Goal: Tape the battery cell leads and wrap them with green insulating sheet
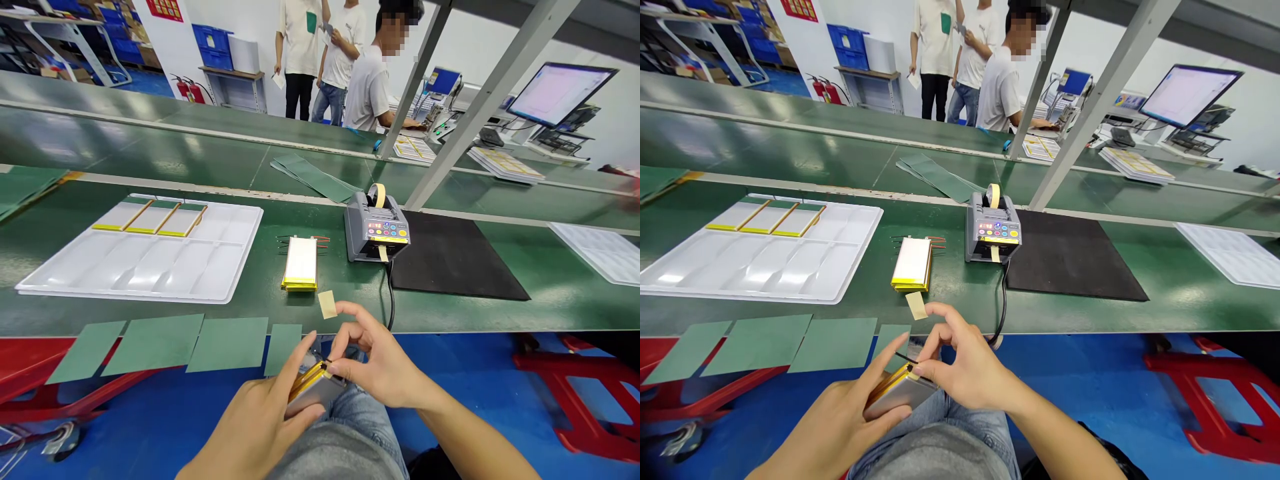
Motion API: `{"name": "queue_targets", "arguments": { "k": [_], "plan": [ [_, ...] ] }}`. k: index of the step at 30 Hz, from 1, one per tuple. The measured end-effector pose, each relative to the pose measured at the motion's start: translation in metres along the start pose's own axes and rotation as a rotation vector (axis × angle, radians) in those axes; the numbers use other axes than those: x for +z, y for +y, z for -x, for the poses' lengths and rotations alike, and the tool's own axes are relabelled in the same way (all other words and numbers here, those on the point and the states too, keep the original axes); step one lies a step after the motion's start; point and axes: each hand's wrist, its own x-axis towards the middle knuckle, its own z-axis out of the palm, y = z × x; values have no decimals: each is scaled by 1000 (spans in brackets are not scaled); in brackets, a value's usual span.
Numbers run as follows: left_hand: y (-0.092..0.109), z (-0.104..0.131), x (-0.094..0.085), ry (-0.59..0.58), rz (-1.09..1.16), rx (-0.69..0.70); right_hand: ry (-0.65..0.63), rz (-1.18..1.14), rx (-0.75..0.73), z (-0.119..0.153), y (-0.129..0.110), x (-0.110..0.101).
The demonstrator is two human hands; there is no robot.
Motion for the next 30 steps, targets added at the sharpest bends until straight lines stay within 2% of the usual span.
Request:
{"name": "queue_targets", "arguments": {
  "k": [4,11,15,18,22,26,28,30],
  "plan": [
    [0,0,-1,4,56,78,-70,-88,3,-1,0,-8],
    [0,1,-4,-5,62,88,-82,-14,-23,-2,-6,-12],
    [0,2,-4,25,31,138,-80,77,-62,-1,-7,-8],
    [-5,2,1,102,9,211,-86,125,-71,-2,-7,-7],
    [-15,3,10,239,-91,367,-198,-74,24,-9,-3,-8],
    [-17,6,12,276,-121,446,-314,-273,149,-19,7,-7],
    [-13,7,11,263,-55,394,-317,-285,164,-23,11,-7],
    [-10,5,8,196,72,208,-280,-226,124,-28,12,-9]
  ]
}}
